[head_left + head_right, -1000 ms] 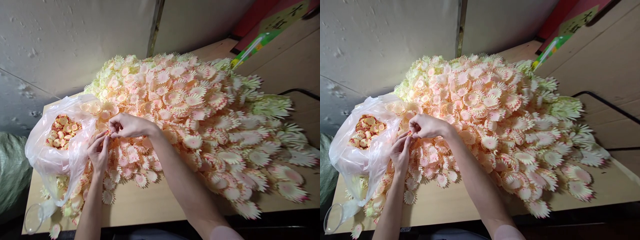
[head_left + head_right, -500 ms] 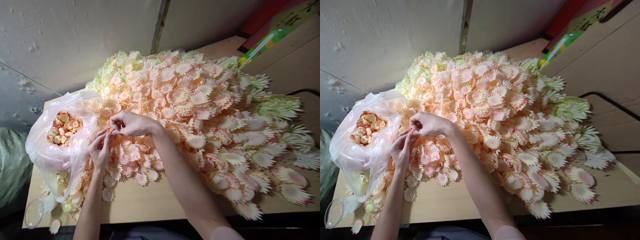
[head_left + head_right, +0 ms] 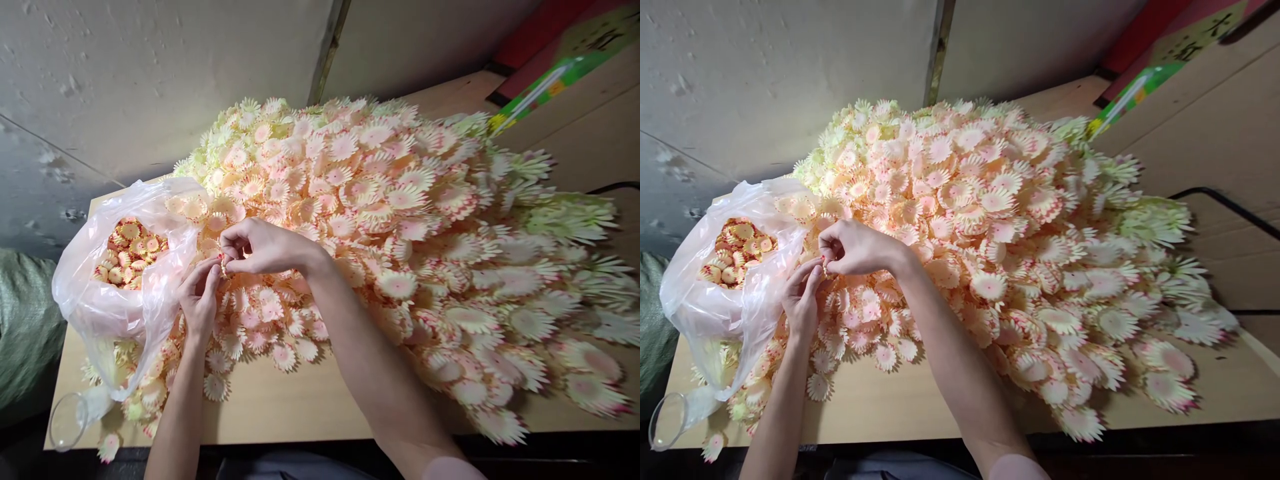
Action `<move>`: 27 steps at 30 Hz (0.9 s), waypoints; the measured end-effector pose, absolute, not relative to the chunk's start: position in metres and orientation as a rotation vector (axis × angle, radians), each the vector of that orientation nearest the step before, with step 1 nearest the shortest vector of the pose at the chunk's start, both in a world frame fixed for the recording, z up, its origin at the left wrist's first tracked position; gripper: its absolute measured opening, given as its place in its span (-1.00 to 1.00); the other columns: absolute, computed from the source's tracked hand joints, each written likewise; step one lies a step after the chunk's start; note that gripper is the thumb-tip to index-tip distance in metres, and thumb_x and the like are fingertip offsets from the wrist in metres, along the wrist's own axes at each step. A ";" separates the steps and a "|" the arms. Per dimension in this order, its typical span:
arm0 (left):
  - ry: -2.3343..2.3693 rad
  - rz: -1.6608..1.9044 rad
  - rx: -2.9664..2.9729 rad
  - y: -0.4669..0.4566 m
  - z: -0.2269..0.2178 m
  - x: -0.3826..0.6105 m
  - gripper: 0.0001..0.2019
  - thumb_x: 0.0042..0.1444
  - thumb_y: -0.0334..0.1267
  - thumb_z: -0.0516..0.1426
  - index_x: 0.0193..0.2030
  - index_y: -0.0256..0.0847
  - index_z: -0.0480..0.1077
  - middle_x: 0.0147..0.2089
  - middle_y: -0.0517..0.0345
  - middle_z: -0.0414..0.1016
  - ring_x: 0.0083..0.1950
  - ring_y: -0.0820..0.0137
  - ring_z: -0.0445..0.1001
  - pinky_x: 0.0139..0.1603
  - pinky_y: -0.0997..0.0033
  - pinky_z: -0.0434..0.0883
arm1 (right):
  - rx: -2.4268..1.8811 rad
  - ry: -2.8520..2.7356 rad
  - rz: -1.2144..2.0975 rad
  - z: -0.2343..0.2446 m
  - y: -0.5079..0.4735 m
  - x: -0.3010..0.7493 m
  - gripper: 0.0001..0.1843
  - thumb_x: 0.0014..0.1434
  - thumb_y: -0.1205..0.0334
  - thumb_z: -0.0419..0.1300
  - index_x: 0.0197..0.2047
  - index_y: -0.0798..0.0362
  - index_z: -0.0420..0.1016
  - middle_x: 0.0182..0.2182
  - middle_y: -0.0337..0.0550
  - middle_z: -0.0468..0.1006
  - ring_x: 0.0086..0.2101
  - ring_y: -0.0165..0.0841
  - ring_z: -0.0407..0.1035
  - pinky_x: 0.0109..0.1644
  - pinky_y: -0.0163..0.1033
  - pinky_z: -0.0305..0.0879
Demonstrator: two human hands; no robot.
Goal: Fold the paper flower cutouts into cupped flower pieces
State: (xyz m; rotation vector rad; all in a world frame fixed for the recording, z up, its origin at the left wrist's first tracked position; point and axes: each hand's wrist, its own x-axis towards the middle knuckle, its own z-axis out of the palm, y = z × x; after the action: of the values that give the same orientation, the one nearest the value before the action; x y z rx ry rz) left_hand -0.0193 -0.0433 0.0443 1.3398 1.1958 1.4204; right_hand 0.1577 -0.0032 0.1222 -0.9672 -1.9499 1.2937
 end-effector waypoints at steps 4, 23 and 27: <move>1.258 1.477 1.151 -0.043 0.043 -0.018 -0.76 -0.02 -0.13 0.38 -0.22 -0.17 0.62 -0.21 0.11 0.66 -0.22 0.40 0.62 -0.22 0.49 0.57 | -0.878 -1.859 1.262 0.122 -0.003 0.160 -0.82 -0.09 0.50 0.17 -0.40 0.07 0.30 -0.48 -0.33 0.36 -0.48 -0.51 0.22 -0.40 -0.33 0.14; 1.155 1.629 1.375 -0.045 0.042 -0.014 -0.83 0.02 -0.28 0.36 -0.34 -0.21 0.46 -0.16 0.12 0.52 -0.14 0.45 0.58 -0.18 0.52 0.57 | -1.046 -1.973 1.067 0.126 -0.004 0.159 -0.75 0.02 0.46 0.22 -0.22 0.06 0.31 -0.59 -0.41 0.31 -0.51 -0.47 0.24 -0.39 -0.31 0.15; 1.162 1.664 1.490 -0.050 0.046 -0.011 -0.84 0.06 -0.30 0.34 -0.33 -0.21 0.42 -0.18 0.13 0.49 -0.18 0.49 0.57 -0.28 0.59 0.53 | -0.982 -1.886 1.078 0.127 -0.006 0.172 -0.73 0.01 0.44 0.23 -0.22 0.04 0.28 -0.57 -0.41 0.32 -0.50 -0.47 0.25 -0.36 -0.30 0.16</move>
State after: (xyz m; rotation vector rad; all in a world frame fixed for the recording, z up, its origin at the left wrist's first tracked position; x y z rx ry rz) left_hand -0.0111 -0.0497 0.0459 1.4897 1.1619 1.6641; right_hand 0.1724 -0.0063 0.1273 -0.9817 -1.8860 1.0781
